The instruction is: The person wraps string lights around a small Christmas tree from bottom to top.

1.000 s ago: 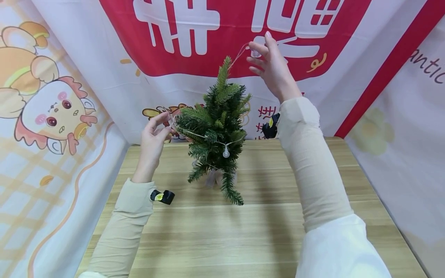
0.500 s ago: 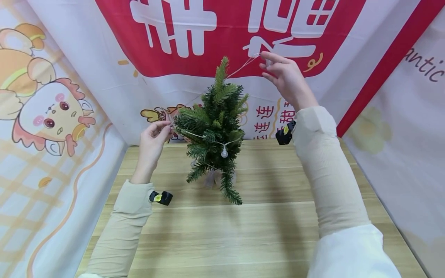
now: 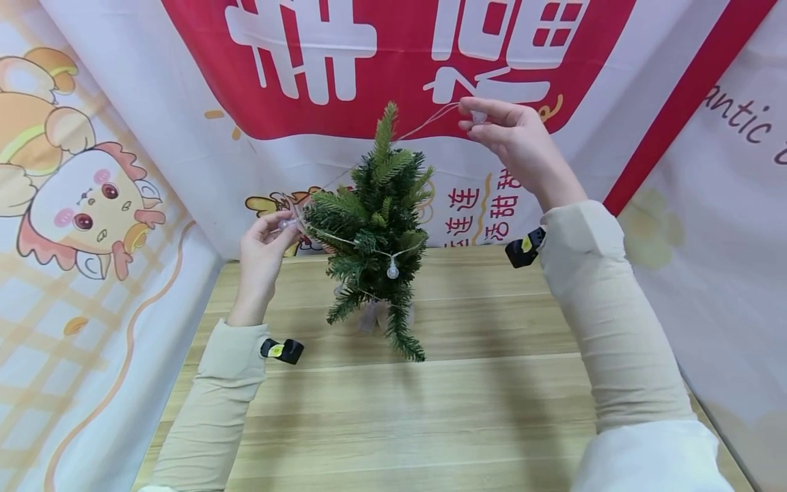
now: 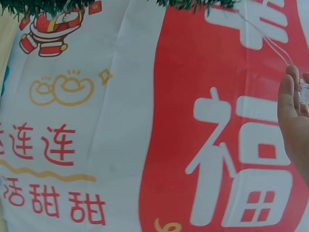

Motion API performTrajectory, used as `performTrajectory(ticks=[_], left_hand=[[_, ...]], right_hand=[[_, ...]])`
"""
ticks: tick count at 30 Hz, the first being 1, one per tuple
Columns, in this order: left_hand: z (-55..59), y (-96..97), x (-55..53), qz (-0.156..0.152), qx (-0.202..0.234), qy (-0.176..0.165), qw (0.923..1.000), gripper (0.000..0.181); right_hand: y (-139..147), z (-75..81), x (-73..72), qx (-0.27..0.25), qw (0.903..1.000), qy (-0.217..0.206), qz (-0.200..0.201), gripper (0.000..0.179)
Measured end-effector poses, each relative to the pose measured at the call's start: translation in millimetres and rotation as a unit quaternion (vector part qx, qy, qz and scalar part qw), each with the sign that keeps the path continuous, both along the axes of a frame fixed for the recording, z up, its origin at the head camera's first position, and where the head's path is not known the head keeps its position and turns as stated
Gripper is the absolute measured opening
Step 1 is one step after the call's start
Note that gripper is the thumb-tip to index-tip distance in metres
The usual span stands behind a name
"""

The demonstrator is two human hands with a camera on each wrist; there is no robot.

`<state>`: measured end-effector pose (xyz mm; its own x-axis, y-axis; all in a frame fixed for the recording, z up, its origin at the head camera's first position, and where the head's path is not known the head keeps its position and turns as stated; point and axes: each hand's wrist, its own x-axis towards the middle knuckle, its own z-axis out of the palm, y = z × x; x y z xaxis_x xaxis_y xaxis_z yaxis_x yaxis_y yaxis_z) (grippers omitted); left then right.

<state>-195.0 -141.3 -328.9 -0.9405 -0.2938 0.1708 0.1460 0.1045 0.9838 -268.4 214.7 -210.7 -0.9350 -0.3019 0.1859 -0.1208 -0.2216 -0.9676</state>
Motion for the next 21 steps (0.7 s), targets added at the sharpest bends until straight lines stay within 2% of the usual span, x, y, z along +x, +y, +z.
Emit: performTrajectory(ticks=[7, 13, 17, 21], left_hand=[[1.0, -1.0, 1.6, -0.009, 0.020, -0.014, 0.9997, 0.036], [1.5, -0.5, 1.7, -0.015, 0.020, 0.000, 0.9997, 0.039], [1.7, 0.5, 1.8, -0.022, 0.018, 0.004, 0.9996, 0.039], [1.3, 1.8, 1.2, -0.023, 0.018, -0.001, 0.9996, 0.039]], right_hand=[[-2.6, 12.7, 13.8, 0.075, 0.9967, 0.029, 0.001, 0.042], [-13.5, 22.7, 24.6, 0.112, 0.9907, 0.078, -0.003, 0.039], [-19.5, 28.0, 30.4, 0.147, 0.9852, 0.086, -0.021, 0.034], [-24.3, 30.2, 32.9, 0.159, 0.9820, 0.100, -0.024, 0.026]])
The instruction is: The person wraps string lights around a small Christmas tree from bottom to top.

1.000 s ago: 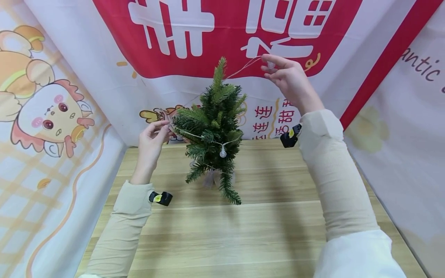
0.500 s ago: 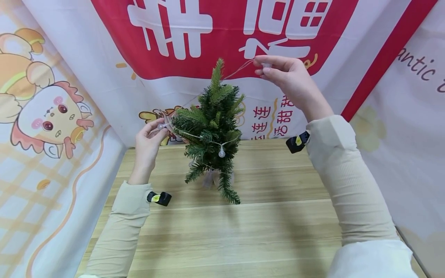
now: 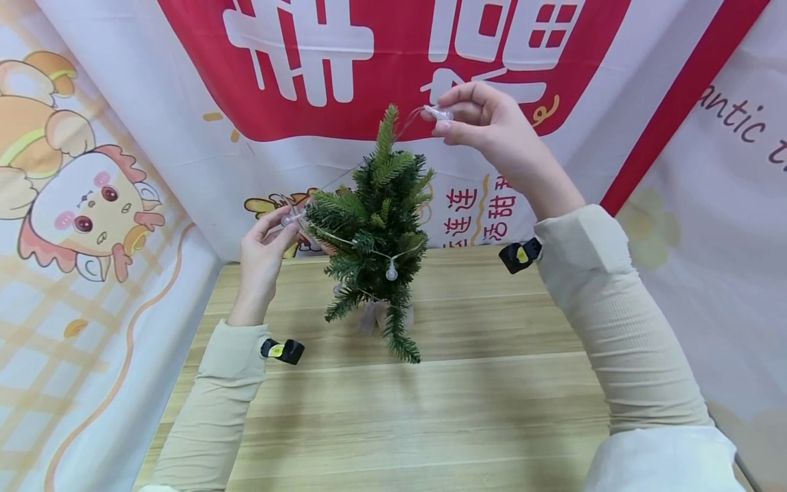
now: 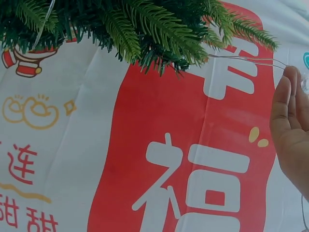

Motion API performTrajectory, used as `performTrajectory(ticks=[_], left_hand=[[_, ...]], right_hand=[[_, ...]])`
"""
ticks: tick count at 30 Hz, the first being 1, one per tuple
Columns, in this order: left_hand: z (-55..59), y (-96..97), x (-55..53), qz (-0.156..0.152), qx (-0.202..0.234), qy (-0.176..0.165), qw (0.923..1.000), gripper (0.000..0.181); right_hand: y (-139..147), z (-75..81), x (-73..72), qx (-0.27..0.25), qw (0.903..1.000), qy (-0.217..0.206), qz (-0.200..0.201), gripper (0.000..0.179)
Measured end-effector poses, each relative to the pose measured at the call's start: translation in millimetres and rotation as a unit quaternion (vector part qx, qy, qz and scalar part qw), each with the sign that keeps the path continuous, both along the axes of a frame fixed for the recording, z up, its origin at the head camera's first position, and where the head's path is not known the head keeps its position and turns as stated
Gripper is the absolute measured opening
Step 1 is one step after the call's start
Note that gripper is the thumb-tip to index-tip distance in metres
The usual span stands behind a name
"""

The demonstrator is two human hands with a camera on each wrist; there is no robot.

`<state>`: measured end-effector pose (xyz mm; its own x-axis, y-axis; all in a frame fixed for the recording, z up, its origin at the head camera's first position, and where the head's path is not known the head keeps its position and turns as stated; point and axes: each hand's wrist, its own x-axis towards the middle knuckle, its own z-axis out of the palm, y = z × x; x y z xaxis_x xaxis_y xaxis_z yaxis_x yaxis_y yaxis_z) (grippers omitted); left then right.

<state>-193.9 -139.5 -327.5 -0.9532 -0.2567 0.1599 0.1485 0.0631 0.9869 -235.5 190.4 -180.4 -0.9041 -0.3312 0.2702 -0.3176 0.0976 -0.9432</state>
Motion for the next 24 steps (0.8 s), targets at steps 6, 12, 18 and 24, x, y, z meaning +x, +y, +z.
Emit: performTrajectory(ticks=[6, 12, 18, 24], left_hand=[[-1.7, 0.2, -0.5, -0.001, 0.008, -0.001, 1.0000, 0.038], [-3.8, 0.1, -1.7, -0.005, 0.008, -0.005, 0.9999, 0.037], [-4.5, -0.2, -1.6, -0.005, 0.006, -0.004, 1.0000, 0.037], [-4.8, 0.1, -1.3, -0.006, 0.003, 0.001, 1.0000, 0.037]], right_hand=[[-4.8, 0.0, 0.4, -0.018, 0.9997, 0.018, 0.005, 0.020], [-10.6, 0.1, 1.8, 0.008, 0.9992, 0.039, -0.009, 0.022], [-22.0, 1.2, 3.2, 0.012, 0.9987, 0.048, -0.015, 0.027], [-35.9, -0.9, 3.1, -0.051, 0.9971, 0.056, -0.002, 0.024]])
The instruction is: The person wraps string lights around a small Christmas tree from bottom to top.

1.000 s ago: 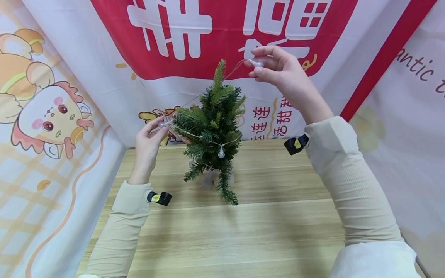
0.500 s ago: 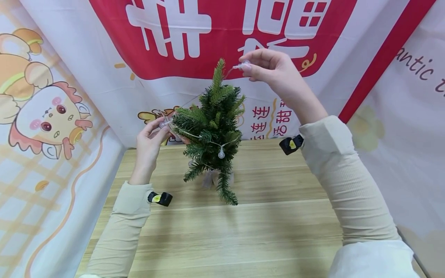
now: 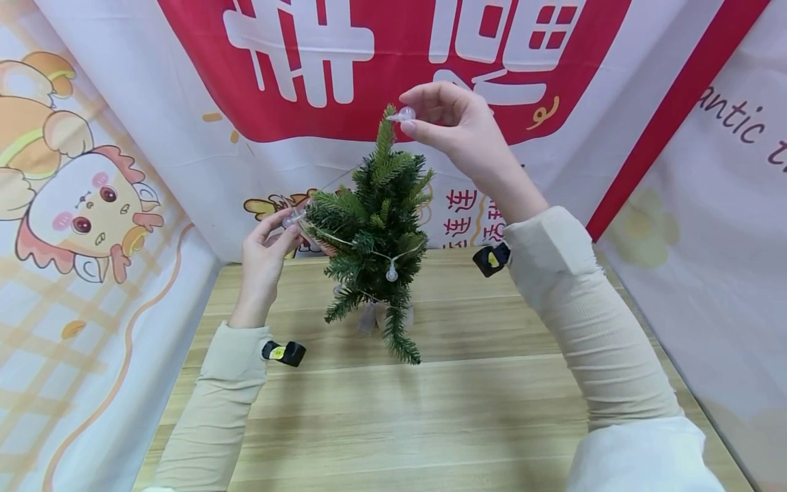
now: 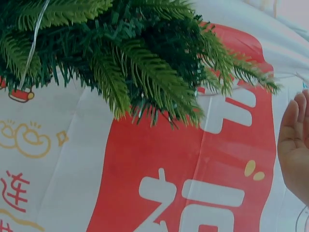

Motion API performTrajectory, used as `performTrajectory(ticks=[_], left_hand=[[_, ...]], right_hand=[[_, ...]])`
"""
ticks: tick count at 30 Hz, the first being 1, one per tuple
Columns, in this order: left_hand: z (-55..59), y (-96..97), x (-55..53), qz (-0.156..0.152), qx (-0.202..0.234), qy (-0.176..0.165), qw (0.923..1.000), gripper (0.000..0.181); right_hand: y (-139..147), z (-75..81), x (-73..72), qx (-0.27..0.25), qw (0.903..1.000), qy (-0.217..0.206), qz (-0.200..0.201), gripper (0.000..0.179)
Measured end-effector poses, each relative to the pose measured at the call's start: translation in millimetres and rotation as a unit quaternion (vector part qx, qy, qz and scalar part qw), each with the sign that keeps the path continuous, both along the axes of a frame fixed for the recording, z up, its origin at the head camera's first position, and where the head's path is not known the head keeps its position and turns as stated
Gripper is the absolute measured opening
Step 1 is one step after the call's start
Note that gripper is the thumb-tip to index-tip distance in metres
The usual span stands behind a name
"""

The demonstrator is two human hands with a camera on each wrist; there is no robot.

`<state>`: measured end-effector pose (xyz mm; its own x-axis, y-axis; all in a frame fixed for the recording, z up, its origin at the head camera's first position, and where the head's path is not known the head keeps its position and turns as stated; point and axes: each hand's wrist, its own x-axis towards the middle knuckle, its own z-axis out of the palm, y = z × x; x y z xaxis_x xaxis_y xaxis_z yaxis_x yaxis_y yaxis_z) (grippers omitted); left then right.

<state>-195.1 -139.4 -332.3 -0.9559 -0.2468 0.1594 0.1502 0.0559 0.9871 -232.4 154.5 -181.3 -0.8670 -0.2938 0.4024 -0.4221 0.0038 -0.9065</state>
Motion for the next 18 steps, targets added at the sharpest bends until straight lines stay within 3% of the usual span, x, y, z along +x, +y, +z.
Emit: performTrajectory(ticks=[8, 13, 18], left_hand=[[-0.9, -1.5, -0.7, 0.002, -0.014, -0.004, 0.9999, 0.036], [-1.9, -2.4, -0.4, 0.003, -0.022, -0.009, 0.9997, 0.036], [-3.0, -3.1, -0.4, -0.001, -0.020, -0.009, 0.9998, 0.036]], right_hand=[[-14.2, 6.6, -5.7, 0.059, 0.9976, 0.006, -0.034, 0.030], [-24.8, 9.2, -15.9, 0.045, 0.9984, -0.010, -0.033, 0.033], [-29.9, 9.9, -26.5, 0.037, 0.9966, -0.054, -0.050, 0.035]])
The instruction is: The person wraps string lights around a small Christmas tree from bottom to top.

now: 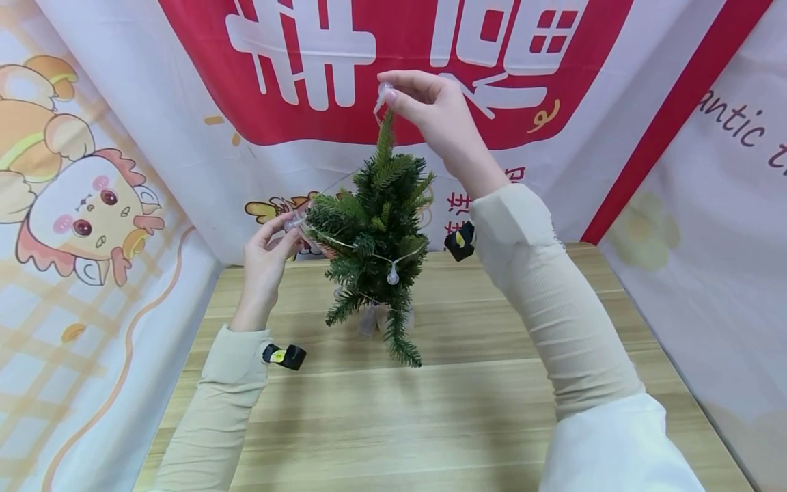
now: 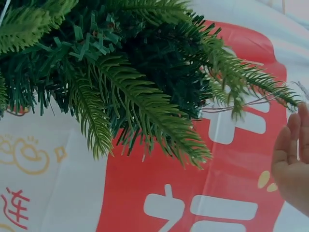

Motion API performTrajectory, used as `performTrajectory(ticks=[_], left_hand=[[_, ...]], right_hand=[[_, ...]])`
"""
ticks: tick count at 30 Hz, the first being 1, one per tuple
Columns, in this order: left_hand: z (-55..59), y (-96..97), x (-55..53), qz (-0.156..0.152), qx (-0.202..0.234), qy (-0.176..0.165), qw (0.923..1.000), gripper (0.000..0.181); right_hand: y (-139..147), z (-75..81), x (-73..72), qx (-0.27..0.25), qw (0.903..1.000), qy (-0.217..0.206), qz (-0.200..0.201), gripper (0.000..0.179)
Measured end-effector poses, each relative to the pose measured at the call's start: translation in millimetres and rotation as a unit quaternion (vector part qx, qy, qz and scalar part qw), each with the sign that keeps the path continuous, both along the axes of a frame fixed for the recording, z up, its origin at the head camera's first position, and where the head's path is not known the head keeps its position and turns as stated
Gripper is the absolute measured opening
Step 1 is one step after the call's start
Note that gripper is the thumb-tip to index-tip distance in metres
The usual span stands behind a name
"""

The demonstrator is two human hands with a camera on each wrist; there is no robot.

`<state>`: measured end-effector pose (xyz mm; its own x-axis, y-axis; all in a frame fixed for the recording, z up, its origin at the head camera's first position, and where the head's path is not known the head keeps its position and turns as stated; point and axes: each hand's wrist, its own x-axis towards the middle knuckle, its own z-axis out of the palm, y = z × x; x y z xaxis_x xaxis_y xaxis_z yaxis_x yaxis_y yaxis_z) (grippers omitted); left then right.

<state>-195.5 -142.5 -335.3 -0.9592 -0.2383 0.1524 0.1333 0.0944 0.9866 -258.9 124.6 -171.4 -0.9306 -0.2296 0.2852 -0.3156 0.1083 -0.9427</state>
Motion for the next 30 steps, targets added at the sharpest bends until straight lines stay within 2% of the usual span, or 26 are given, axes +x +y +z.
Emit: performTrajectory(ticks=[6, 9, 13, 18, 26, 30], left_hand=[[-1.3, -1.4, 0.0, -0.007, 0.005, 0.002, 1.0000, 0.036], [-1.3, -2.0, -0.2, -0.009, 0.009, 0.003, 0.9999, 0.036], [-1.8, -1.6, -1.0, -0.007, 0.013, 0.006, 0.9999, 0.036], [-2.4, -0.3, -2.0, -0.006, 0.029, 0.015, 0.9995, 0.035], [-2.3, 0.7, -2.6, -0.008, 0.036, 0.016, 0.9992, 0.035], [-3.1, 0.4, -3.1, -0.008, 0.033, 0.012, 0.9994, 0.036]], right_hand=[[1.3, -2.7, -7.3, -0.053, 0.9965, -0.064, -0.010, 0.030], [4.0, -5.5, -7.8, -0.088, 0.9930, -0.078, 0.001, 0.023], [11.4, -9.5, -6.2, -0.109, 0.9902, -0.085, 0.018, 0.021], [22.4, -10.8, -3.6, -0.091, 0.9904, -0.103, 0.017, 0.027], [30.4, -9.3, 5.1, -0.006, 0.9867, -0.161, -0.019, 0.033], [29.8, -10.0, 11.5, -0.003, 0.9847, -0.174, -0.009, 0.031]])
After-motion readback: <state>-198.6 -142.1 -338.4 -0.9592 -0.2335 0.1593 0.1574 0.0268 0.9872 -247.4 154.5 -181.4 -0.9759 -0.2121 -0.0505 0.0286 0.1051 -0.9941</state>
